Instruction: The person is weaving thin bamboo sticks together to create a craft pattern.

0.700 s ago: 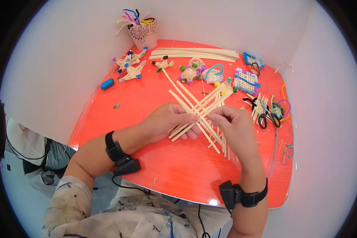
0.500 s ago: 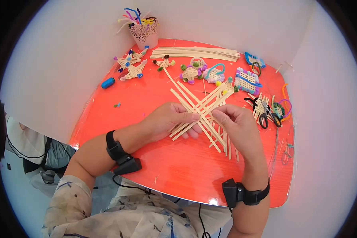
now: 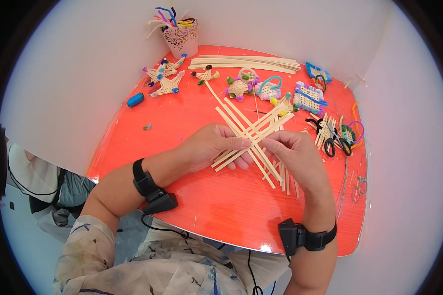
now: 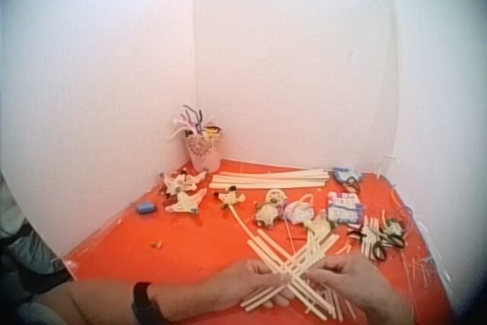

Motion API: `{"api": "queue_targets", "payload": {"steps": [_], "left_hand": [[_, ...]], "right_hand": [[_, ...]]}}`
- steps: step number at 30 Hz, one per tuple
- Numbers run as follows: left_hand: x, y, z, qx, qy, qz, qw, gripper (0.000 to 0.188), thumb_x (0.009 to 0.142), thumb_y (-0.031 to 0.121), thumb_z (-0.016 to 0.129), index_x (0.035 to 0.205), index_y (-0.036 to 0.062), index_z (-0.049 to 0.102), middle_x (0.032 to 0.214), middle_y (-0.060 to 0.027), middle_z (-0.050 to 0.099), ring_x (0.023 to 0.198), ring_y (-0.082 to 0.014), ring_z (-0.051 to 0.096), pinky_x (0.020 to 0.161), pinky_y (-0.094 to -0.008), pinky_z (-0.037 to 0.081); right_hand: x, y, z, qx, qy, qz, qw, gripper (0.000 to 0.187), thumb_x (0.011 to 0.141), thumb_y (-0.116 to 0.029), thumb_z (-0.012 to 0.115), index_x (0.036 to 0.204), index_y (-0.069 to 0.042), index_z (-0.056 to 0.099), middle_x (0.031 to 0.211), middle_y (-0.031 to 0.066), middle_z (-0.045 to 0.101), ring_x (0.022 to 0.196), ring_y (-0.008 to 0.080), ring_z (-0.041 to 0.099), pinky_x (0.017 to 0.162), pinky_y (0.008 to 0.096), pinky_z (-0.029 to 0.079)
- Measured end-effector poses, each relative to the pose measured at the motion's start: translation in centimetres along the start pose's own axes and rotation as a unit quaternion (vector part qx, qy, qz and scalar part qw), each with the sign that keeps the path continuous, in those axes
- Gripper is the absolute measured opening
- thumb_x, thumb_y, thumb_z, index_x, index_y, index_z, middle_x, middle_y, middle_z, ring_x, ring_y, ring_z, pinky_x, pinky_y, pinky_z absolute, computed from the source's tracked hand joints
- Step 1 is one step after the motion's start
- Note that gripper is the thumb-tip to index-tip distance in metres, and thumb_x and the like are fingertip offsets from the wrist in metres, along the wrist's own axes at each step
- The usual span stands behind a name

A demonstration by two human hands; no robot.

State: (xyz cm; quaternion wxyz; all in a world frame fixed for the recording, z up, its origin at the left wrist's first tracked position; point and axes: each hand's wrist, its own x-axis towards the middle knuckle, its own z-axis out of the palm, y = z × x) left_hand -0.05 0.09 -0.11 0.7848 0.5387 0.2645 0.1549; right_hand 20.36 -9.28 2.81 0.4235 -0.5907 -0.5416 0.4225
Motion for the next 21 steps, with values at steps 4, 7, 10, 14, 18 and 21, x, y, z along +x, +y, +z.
{"api": "queue_targets", "payload": {"steps": [4, 7, 10, 14, 18, 21], "left_hand": [[0.07, -0.13, -0.13, -0.003, 0.002, 0.000, 1.000, 0.031, 0.095, 0.028, 0.064, 0.101, -0.0026, 0.067, 0.092, -0.0167, 0.072, 0.076, -0.0190, 0.072, 0.060, -0.0237, 0.057], [0.07, -0.15, -0.10, -0.004, 0.001, 0.001, 1.000, 0.030, 0.095, 0.027, 0.064, 0.101, -0.0028, 0.067, 0.091, -0.0168, 0.072, 0.075, -0.0192, 0.072, 0.060, -0.0234, 0.057], [0.04, -0.14, 0.07, -0.006, 0.007, 0.000, 1.000, 0.030, 0.095, 0.026, 0.064, 0.101, -0.0031, 0.067, 0.091, -0.0169, 0.072, 0.075, -0.0191, 0.072, 0.060, -0.0231, 0.057], [0.01, -0.10, 0.05, -0.005, 0.012, 0.000, 1.000, 0.029, 0.095, 0.025, 0.064, 0.101, -0.0035, 0.067, 0.090, -0.0169, 0.072, 0.074, -0.0190, 0.072, 0.059, -0.0227, 0.057], [0.07, -0.19, 0.01, -0.007, 0.008, 0.002, 1.000, 0.030, 0.095, 0.025, 0.064, 0.100, -0.0038, 0.067, 0.090, -0.0170, 0.072, 0.074, -0.0190, 0.072, 0.059, -0.0226, 0.057], [0.07, -0.19, 0.01, -0.007, 0.006, 0.002, 1.000, 0.030, 0.095, 0.025, 0.064, 0.100, -0.0039, 0.067, 0.090, -0.0171, 0.072, 0.074, -0.0190, 0.072, 0.059, -0.0226, 0.057]], "right_hand": [[-0.02, -0.23, 0.22, 0.001, 0.006, -0.001, 1.000, 0.018, 0.092, -0.013, 0.064, 0.096, 0.002, 0.073, 0.076, -0.0006, 0.066, 0.067, 0.0039, 0.055, 0.061, 0.0209, 0.045], [-0.11, -0.23, 0.16, -0.006, 0.010, -0.008, 1.000, 0.018, 0.091, -0.013, 0.065, 0.096, 0.003, 0.073, 0.076, -0.0003, 0.066, 0.068, 0.0039, 0.055, 0.061, 0.0213, 0.044], [-0.16, -0.11, 0.15, -0.009, 0.012, -0.012, 1.000, 0.019, 0.091, -0.012, 0.065, 0.096, 0.004, 0.073, 0.076, 0.0004, 0.067, 0.069, 0.0040, 0.055, 0.062, 0.0218, 0.045], [-0.14, -0.29, 0.28, -0.016, 0.013, -0.013, 1.000, 0.020, 0.090, -0.012, 0.066, 0.099, 0.005, 0.072, 0.078, 0.0012, 0.068, 0.070, 0.0046, 0.056, 0.063, 0.0224, 0.045], [-0.24, -0.43, 0.23, -0.007, 0.012, -0.008, 1.000, 0.018, 0.091, -0.011, 0.066, 0.098, 0.005, 0.072, 0.078, 0.0011, 0.068, 0.070, 0.0050, 0.056, 0.063, 0.0226, 0.045], [-0.14, -0.05, 0.06, -0.002, -0.001, -0.011, 1.000, 0.017, 0.091, -0.010, 0.065, 0.097, 0.005, 0.072, 0.078, 0.0010, 0.068, 0.071, 0.0051, 0.056, 0.064, 0.0224, 0.046]]}}
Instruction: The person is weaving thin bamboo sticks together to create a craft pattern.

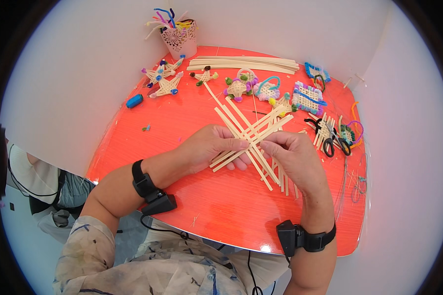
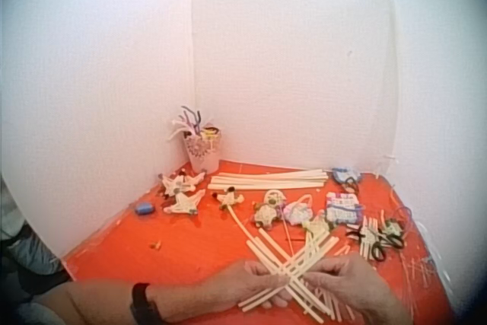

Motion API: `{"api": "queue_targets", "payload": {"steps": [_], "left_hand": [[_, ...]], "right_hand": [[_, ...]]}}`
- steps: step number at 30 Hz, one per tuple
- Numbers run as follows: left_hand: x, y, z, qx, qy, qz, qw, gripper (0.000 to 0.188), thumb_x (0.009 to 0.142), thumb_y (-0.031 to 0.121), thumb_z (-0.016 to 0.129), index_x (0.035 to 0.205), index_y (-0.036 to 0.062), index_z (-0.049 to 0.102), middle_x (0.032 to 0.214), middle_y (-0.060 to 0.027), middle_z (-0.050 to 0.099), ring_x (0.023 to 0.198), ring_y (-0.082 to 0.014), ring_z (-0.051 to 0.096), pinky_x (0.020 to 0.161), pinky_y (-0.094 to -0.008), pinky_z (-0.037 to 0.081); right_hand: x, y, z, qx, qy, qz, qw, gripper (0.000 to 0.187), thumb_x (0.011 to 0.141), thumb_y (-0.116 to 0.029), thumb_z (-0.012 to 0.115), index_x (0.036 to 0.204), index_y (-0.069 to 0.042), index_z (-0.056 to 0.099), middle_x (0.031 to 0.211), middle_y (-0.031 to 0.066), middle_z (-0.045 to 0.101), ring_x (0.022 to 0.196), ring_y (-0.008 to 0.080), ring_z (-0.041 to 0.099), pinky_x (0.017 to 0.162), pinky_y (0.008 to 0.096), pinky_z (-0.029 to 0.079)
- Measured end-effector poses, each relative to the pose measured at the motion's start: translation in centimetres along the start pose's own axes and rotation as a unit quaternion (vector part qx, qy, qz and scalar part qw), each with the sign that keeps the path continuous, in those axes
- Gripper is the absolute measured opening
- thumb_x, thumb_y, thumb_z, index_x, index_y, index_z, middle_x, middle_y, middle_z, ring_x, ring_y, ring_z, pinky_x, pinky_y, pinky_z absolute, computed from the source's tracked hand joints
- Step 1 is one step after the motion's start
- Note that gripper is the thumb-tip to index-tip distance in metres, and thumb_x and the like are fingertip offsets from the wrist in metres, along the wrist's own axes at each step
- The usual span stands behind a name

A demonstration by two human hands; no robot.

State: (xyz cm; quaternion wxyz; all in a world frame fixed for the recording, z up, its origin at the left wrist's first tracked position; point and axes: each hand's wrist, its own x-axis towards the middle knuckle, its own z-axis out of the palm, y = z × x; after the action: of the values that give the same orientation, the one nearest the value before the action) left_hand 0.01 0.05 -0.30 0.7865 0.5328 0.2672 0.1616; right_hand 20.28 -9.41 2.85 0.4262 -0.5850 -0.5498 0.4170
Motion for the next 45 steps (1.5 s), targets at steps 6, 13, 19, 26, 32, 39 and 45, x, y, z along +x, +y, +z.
{"api": "queue_targets", "payload": {"steps": [6, 13, 19, 26, 32, 39, 45], "left_hand": [[0.0, 0.0, 0.0, -0.008, -0.003, 0.000, 1.000, 0.029, 0.095, 0.025, 0.064, 0.100, -0.0039, 0.067, 0.090, -0.0170, 0.072, 0.074, -0.0192, 0.072, 0.059, -0.0227, 0.057], [-0.1, 0.1, 0.1, -0.006, -0.002, -0.006, 1.000, 0.029, 0.095, 0.024, 0.063, 0.101, -0.0036, 0.067, 0.090, -0.0167, 0.072, 0.074, -0.0190, 0.072, 0.059, -0.0226, 0.057], [-0.1, 0.1, 0.0, -0.006, -0.003, -0.001, 1.000, 0.029, 0.096, 0.024, 0.063, 0.101, -0.0035, 0.067, 0.090, -0.0166, 0.072, 0.075, -0.0190, 0.072, 0.060, -0.0228, 0.057], [-0.1, 0.2, 0.1, -0.006, -0.002, -0.007, 1.000, 0.029, 0.096, 0.024, 0.063, 0.100, -0.0038, 0.067, 0.091, -0.0172, 0.072, 0.075, -0.0189, 0.072, 0.060, -0.0233, 0.057], [-0.1, 0.1, 0.2, 0.001, 0.000, -0.005, 1.000, 0.030, 0.096, 0.025, 0.062, 0.100, -0.0043, 0.068, 0.091, -0.0175, 0.072, 0.075, -0.0188, 0.072, 0.060, -0.0235, 0.057], [-0.1, 0.0, 0.1, 0.003, -0.002, -0.008, 1.000, 0.030, 0.097, 0.024, 0.061, 0.101, -0.0048, 0.067, 0.090, -0.0172, 0.072, 0.073, -0.0189, 0.072, 0.059, -0.0239, 0.057], [-0.1, 0.0, 0.2, 0.000, -0.002, -0.007, 1.000, 0.029, 0.097, 0.024, 0.060, 0.101, -0.0046, 0.067, 0.089, -0.0169, 0.072, 0.073, -0.0190, 0.072, 0.059, -0.0241, 0.057]], "right_hand": [[0.0, 0.4, -0.1, 0.026, -0.011, -0.001, 1.000, 0.017, 0.091, -0.010, 0.064, 0.098, 0.004, 0.071, 0.080, 0.0003, 0.067, 0.072, 0.0046, 0.055, 0.064, 0.0215, 0.045], [0.0, -0.1, 0.0, 0.007, 0.004, 0.013, 1.000, 0.019, 0.091, -0.012, 0.065, 0.097, 0.005, 0.072, 0.077, -0.0002, 0.066, 0.068, 0.0044, 0.054, 0.061, 0.0220, 0.044], [0.0, -0.2, 0.3, -0.009, 0.027, 0.003, 1.000, 0.018, 0.090, -0.012, 0.065, 0.094, 0.004, 0.073, 0.072, -0.0008, 0.065, 0.065, 0.0039, 0.053, 0.058, 0.0220, 0.042], [0.0, -0.4, 0.4, -0.033, 0.034, 0.004, 0.999, 0.018, 0.089, -0.012, 0.066, 0.092, 0.004, 0.073, 0.068, -0.0013, 0.063, 0.062, 0.0037, 0.051, 0.056, 0.0228, 0.041], [0.0, 0.1, 0.4, -0.040, 0.032, -0.009, 0.999, 0.016, 0.088, -0.012, 0.068, 0.089, 0.004, 0.072, 0.067, -0.0012, 0.062, 0.061, 0.0039, 0.050, 0.055, 0.0231, 0.041], [-0.1, -0.4, 0.7, -0.068, 0.025, 0.000, 0.997, 0.015, 0.088, -0.010, 0.068, 0.088, 0.004, 0.072, 0.066, -0.0012, 0.062, 0.060, 0.0040, 0.050, 0.054, 0.0234, 0.041], [-0.1, -0.4, 0.4, -0.072, 0.019, 0.009, 0.997, 0.015, 0.089, -0.011, 0.067, 0.090, 0.004, 0.072, 0.067, -0.0014, 0.062, 0.061, 0.0037, 0.050, 0.054, 0.0230, 0.041]]}}
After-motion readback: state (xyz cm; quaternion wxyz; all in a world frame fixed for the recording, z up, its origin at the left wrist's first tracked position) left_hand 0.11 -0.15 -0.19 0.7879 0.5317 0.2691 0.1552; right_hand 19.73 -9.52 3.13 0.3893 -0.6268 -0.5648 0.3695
